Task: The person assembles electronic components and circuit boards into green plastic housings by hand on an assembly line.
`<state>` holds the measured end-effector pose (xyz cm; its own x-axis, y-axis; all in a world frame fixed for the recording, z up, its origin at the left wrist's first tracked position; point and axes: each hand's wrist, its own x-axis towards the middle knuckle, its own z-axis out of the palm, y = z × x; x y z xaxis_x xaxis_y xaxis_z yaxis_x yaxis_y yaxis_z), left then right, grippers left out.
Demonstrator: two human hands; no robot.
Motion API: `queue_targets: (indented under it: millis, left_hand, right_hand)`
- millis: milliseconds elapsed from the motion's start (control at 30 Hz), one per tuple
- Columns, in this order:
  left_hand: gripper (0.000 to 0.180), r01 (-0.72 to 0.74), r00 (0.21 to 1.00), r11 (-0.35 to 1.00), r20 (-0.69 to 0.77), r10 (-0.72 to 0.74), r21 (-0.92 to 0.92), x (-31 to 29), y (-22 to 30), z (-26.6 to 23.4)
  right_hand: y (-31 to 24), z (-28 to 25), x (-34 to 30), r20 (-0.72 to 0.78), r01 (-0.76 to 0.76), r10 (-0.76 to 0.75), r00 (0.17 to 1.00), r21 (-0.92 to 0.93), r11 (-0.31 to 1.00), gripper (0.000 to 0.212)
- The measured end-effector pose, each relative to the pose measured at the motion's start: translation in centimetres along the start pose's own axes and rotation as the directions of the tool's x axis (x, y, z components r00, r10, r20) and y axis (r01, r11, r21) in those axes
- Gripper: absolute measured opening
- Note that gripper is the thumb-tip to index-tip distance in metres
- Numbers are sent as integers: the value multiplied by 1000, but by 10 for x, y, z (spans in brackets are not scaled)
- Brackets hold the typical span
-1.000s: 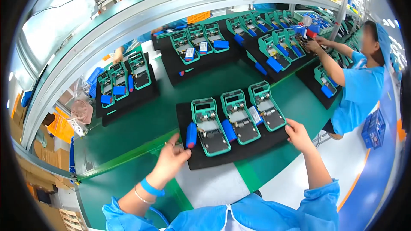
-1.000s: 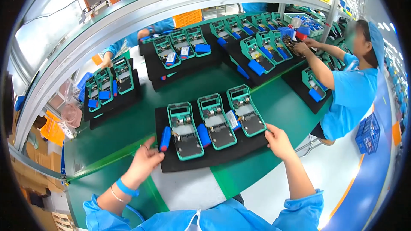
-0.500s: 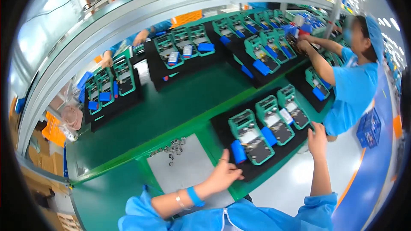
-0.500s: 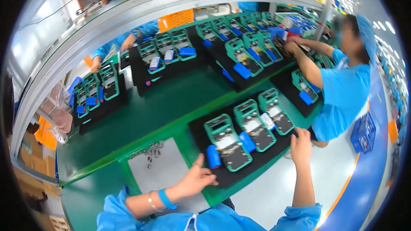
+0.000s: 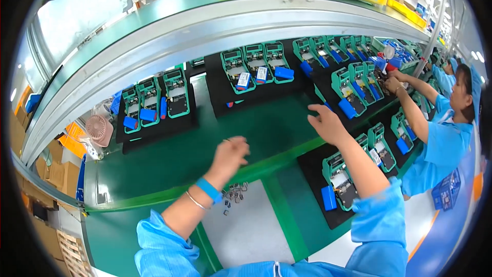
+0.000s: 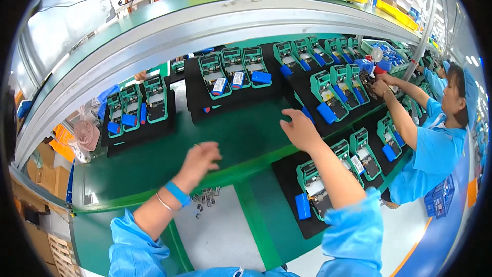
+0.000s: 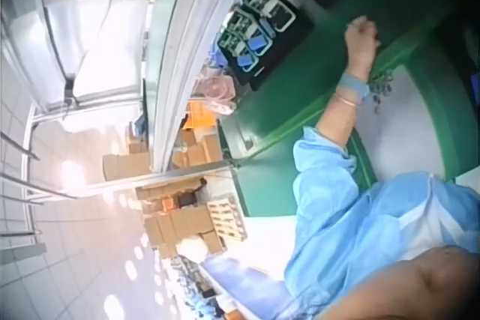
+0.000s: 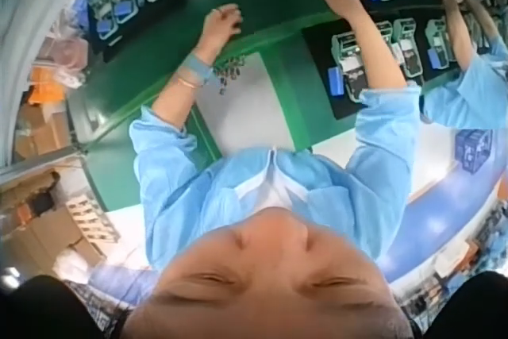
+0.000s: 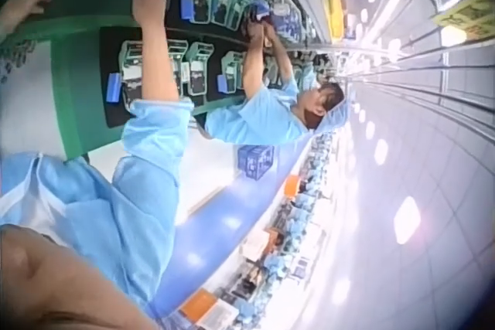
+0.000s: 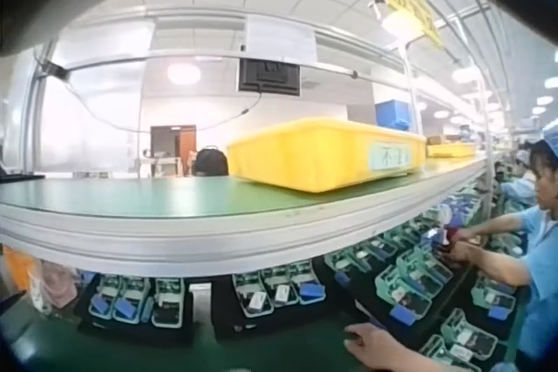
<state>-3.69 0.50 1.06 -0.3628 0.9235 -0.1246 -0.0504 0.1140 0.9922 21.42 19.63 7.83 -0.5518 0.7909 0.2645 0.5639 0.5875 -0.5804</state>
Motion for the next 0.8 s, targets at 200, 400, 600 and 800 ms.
queue_targets:
  millis: [200,400,600,800]
  left_hand:
    - [53,-5,938,924,-321,-128,-382,101,-13,-83]
    - [31,175,926,962,-295,-234,-211,153,-5,-91]
    - [23,144,940,986,-299,-163,-85,137,-2,-60]
    - [19,157,963,914,-149,-227,-375,72,-5,-35]
  right_hand:
    - [27,47,95,-54,-167,162,985,-94,982,53]
    - [6,41,61,11,-78,79,997,-20,997,53]
    - [-25,10,-31,85,-82,64,994,234,969,48]
    - [-77,14,-98,291,-111,48,955,204,973,32]
